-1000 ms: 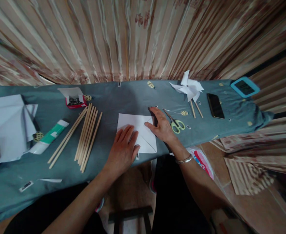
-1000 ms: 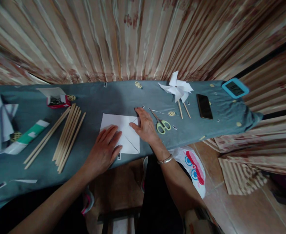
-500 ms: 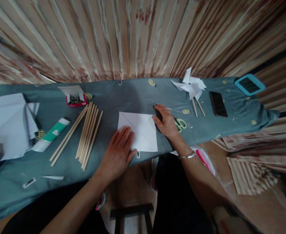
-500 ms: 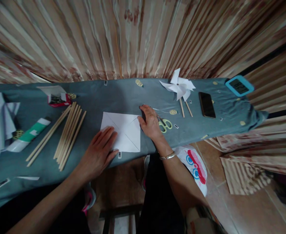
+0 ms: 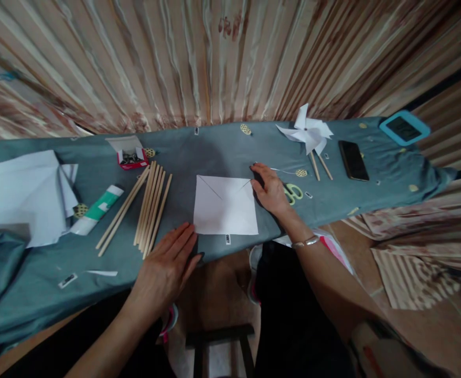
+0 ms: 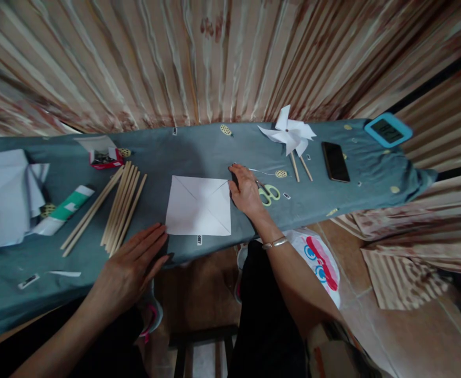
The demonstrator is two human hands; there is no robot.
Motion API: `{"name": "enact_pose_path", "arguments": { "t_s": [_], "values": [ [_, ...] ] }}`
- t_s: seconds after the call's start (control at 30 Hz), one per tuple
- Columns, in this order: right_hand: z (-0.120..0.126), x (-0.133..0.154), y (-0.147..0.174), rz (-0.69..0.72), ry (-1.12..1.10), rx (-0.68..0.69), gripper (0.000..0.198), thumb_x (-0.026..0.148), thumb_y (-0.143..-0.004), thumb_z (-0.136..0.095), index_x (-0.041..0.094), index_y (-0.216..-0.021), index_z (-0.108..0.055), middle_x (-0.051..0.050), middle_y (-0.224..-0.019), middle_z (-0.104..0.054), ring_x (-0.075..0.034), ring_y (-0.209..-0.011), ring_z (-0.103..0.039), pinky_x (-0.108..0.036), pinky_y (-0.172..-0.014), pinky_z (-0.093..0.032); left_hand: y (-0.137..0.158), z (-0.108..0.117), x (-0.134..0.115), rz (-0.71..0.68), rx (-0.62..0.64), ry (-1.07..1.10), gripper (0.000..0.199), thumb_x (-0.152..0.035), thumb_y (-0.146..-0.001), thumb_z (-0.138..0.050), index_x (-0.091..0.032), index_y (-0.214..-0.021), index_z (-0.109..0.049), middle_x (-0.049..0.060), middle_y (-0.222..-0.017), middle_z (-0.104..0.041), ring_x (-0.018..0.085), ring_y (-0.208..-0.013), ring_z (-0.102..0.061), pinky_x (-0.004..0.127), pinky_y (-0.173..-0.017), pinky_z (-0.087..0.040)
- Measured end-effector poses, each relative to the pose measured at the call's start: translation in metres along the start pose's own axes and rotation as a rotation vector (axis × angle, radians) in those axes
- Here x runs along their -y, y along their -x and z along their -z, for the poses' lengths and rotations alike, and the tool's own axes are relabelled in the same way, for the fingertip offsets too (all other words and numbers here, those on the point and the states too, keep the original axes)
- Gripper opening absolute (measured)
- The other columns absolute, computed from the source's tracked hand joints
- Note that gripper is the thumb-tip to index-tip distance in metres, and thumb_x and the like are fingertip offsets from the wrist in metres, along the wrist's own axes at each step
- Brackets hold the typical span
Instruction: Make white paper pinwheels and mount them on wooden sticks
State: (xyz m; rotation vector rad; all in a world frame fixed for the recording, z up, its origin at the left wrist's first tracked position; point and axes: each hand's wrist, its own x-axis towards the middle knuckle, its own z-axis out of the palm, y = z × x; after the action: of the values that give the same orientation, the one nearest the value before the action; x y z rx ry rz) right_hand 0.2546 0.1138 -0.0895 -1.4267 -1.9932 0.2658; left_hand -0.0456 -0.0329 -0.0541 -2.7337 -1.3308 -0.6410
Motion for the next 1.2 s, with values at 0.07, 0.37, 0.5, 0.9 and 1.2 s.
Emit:
{"name": "enact_pose_path", "arguments": {
  "t_s": [0.07,0.37,0.5,0.9,1.2],
  "values": [
    [0.001,0.001,0.0,-0.02,0.003,-0.02,0.041,0.019,-0.085,-0.045,0.015,-0.123,-0.06,-0.014,-0.132,-0.063,-0.026,-0.129,-0.054,-0.05,-0.114,-0.038,0.002,0.004,0.003,0.012,-0.037,0.021,0.026,-0.024,-0.096,-0.051,-0.009,-0.112,-0.064,0.017,-0.119,-0.069,0.027,-0.116,-0.064,0.041,-0.097,-0.056],
    [0.002,0.049,0.0,0.001,-0.011,-0.115,0.038,0.024,-0.09,-0.044,0.016,-0.124,-0.06,-0.015,-0.132,-0.063,-0.028,-0.129,-0.054,-0.053,-0.112,-0.039,-0.011,-0.004,-0.005,0.171,0.029,0.135,0.041,-0.027,-0.095,-0.051,-0.014,-0.133,-0.051,0.017,-0.143,-0.052,0.029,-0.132,-0.05,0.049,-0.107,-0.047],
    [-0.004,0.102,0.005,0.123,-0.081,-0.024,0.035,0.028,-0.095,-0.044,0.021,-0.125,-0.06,-0.011,-0.129,-0.065,-0.027,-0.128,-0.055,-0.053,-0.111,-0.041,-0.02,-0.008,-0.013,0.171,0.114,0.16,0.045,-0.022,-0.091,-0.055,-0.011,-0.134,-0.051,0.02,-0.144,-0.05,0.032,-0.136,-0.045,0.051,-0.109,-0.043],
    [-0.097,0.27,-0.043,0.809,0.306,0.378,0.027,0.009,-0.097,-0.038,0.013,-0.11,-0.061,-0.011,-0.111,-0.066,-0.026,-0.103,-0.057,-0.039,-0.087,-0.048,-0.016,-0.021,-0.021,0.144,0.101,0.211,0.047,-0.022,-0.095,-0.039,-0.009,-0.14,-0.046,0.018,-0.141,-0.055,0.027,-0.136,-0.048,0.047,-0.111,-0.042],
    [-0.121,0.288,-0.065,0.875,0.406,0.559,0.03,0.009,-0.098,-0.036,0.008,-0.103,-0.065,-0.017,-0.101,-0.071,-0.027,-0.1,-0.059,-0.041,-0.086,-0.044,-0.016,-0.018,-0.017,0.141,0.115,0.232,0.035,-0.016,-0.093,-0.044,-0.012,-0.123,-0.061,0.015,-0.132,-0.063,0.028,-0.13,-0.053,0.048,-0.113,-0.039]
  ]
}}
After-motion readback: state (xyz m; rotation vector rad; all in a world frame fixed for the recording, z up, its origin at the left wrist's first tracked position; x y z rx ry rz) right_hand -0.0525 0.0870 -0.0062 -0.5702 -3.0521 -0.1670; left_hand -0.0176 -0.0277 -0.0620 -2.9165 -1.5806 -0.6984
